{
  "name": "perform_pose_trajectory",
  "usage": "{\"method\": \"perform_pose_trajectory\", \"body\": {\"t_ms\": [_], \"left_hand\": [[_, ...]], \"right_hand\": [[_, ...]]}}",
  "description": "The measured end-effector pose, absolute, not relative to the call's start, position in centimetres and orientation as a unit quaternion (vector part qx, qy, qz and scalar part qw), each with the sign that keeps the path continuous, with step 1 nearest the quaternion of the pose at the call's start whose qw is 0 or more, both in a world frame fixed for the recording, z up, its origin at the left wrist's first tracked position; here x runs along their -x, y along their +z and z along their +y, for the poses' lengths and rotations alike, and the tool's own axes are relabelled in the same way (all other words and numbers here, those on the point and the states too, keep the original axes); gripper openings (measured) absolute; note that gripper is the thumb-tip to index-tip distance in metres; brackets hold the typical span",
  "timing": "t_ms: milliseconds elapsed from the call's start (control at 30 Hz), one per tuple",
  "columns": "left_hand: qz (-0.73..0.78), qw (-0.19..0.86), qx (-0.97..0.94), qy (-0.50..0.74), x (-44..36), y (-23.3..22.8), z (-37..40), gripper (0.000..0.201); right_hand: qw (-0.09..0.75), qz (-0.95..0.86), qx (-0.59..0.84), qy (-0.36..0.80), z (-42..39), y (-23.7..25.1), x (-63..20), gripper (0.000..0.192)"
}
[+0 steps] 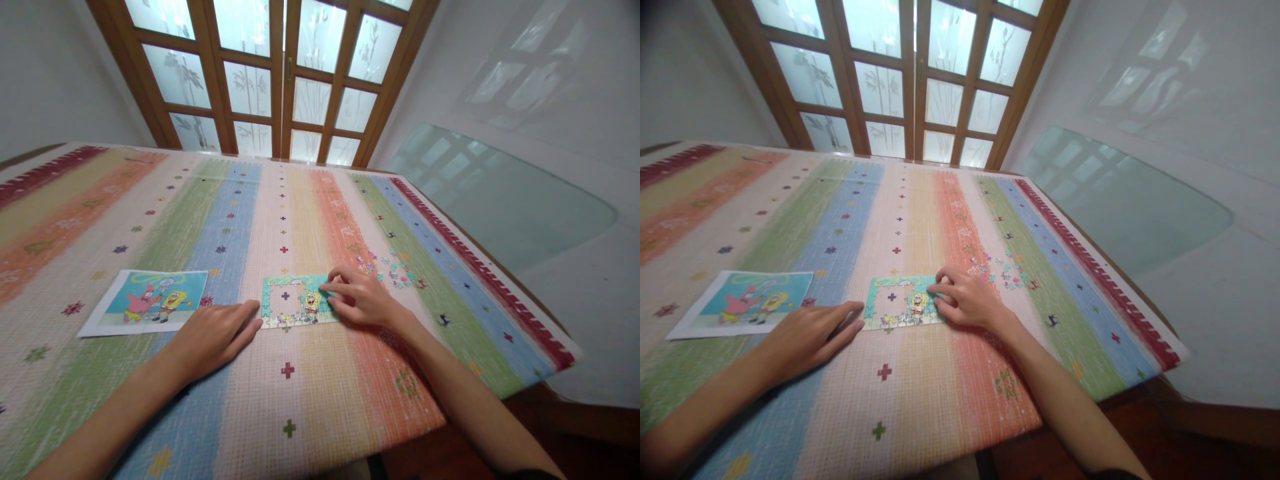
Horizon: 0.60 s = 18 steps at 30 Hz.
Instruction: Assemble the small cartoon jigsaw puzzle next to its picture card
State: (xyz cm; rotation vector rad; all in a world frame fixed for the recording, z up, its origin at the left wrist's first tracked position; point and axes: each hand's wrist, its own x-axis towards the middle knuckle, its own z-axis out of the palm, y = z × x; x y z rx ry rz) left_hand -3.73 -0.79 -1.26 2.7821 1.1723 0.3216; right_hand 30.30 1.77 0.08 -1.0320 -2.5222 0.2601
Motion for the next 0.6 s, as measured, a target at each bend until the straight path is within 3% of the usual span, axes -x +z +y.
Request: {"method": "perform_pose_trajectory", "body": {"t_ms": [267, 600], "left_hand": [[0.390, 0.066, -0.911, 0.118, 3.73, -1.17, -0.79, 0.040], [0.392, 0.063, -0.910, 0.119, 3.76, -1.19, -0.79, 0.040]], "right_hand": [[0.166, -0.909, 0.371, 0.089, 1.61, 0.25, -29.79, 0.027], [0.201, -0.892, 0.392, 0.099, 1.79, 0.11, -30.06, 0.027]]}}
